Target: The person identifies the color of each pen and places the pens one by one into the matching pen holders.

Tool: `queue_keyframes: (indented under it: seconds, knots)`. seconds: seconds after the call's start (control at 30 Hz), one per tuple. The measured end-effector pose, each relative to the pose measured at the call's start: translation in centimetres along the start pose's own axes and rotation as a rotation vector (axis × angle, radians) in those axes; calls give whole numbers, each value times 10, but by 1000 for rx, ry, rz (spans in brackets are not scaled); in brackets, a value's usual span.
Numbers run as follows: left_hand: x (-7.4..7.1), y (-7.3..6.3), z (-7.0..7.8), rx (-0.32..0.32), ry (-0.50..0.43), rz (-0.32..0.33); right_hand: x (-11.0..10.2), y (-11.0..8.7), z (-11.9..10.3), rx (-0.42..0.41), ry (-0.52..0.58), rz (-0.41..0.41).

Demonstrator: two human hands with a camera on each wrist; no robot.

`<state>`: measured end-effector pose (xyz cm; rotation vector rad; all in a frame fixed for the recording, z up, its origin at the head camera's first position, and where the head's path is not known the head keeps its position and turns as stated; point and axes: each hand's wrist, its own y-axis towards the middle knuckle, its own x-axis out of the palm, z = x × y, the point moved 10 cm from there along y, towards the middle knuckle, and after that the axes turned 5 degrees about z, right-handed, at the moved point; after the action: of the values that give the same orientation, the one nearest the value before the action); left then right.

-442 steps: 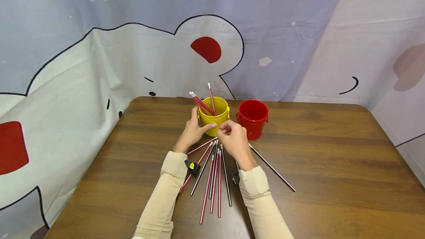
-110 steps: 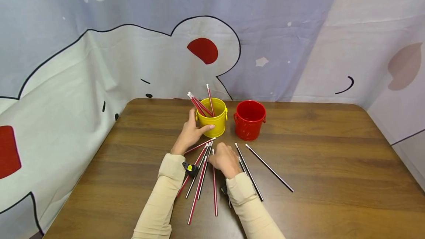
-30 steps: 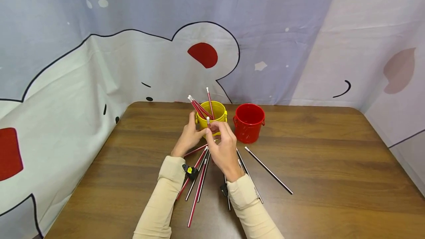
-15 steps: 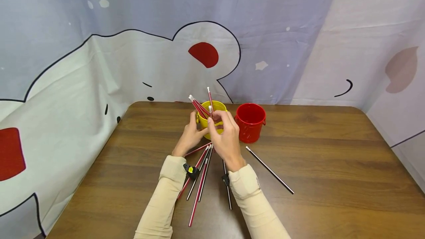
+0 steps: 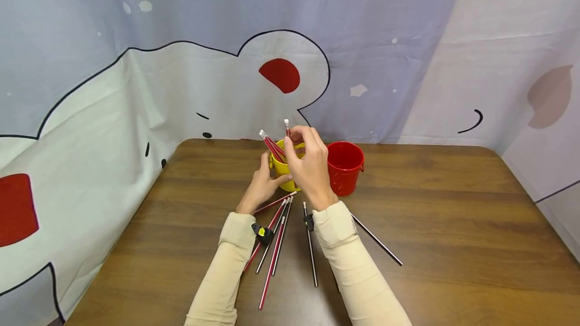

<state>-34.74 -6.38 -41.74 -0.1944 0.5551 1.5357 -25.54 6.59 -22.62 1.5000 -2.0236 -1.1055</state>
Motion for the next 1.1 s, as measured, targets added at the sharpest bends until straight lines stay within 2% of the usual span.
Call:
queue_keyframes:
  seconds: [0.17,0.27,0.53,0.9,1.1]
  knots:
    - [2,0,-1,-9,-25,-13,7,12,21,-25,-8,-12]
    - [2,0,-1,-15,-28,-20,7,19,25,-40,-11,-4]
    - [0,0,-2,-24,-9,-10,8,31,26,-41,-37,-2]
    - [0,-1,1,-23,-28,-17,5,50,26,-34,-39,22]
    - [-1,-2,1,-19,-31,-20,8,50,30,-23,-52,26]
